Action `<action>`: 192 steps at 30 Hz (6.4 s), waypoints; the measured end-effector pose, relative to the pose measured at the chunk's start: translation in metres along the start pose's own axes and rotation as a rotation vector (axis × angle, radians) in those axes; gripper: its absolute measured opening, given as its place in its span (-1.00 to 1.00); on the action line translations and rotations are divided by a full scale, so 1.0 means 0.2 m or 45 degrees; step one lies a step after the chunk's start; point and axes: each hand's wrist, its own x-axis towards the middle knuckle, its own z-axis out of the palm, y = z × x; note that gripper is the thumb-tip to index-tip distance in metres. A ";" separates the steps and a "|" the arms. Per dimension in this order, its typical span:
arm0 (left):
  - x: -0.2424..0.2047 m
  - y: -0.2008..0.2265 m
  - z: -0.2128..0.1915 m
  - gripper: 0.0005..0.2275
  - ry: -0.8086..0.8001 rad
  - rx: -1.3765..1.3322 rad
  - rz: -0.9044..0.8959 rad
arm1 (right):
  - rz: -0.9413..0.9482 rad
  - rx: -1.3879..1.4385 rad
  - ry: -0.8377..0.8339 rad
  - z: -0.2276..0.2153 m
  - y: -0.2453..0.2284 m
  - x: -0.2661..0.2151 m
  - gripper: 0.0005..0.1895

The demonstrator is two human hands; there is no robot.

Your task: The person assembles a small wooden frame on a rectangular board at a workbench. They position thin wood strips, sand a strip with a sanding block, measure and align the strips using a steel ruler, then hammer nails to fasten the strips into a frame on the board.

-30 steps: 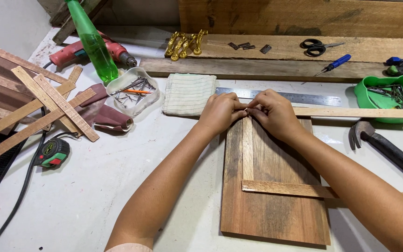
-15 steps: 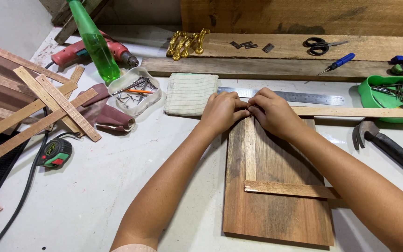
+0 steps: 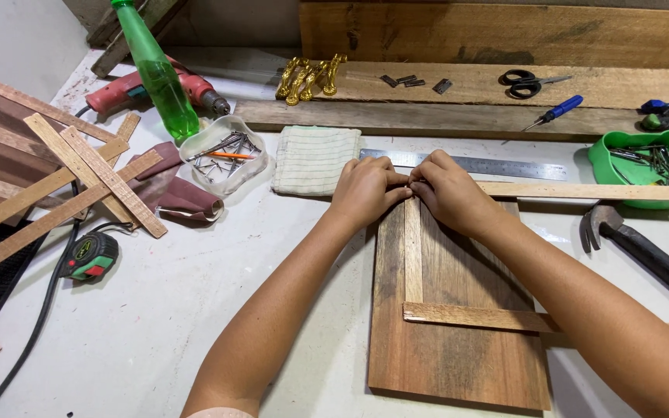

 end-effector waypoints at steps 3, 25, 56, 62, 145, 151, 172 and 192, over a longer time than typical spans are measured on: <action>0.00 0.03 -0.03 -0.76 -0.034 0.029 -0.018 | -0.033 0.033 0.026 0.01 0.01 -0.01 -0.83; 0.27 0.67 0.09 -0.42 0.148 -0.051 0.622 | 0.180 -0.135 0.166 -0.78 0.14 -0.62 -0.75; 0.55 1.03 0.63 -0.65 -0.112 -0.211 0.619 | 0.875 -0.030 -0.096 -0.81 0.56 -0.94 -0.47; 0.56 1.02 0.64 -0.66 -0.117 -0.229 0.610 | 0.900 0.013 -0.154 -0.78 0.54 -0.95 -0.41; 0.01 -0.03 0.13 -0.68 0.000 -0.382 -0.240 | 0.066 -0.131 0.141 -0.39 -0.35 -0.04 -0.76; 0.02 -0.05 0.16 -0.66 0.025 -0.352 -0.279 | 0.146 -0.377 -0.052 -0.33 -0.31 -0.02 -0.74; 0.04 -0.05 0.15 -0.63 0.000 -0.320 -0.284 | 0.306 -0.474 -0.218 -0.39 -0.38 0.00 -0.73; 0.04 -0.04 0.15 -0.63 -0.016 -0.336 -0.278 | 0.019 -0.243 0.197 -0.36 -0.34 -0.06 -0.69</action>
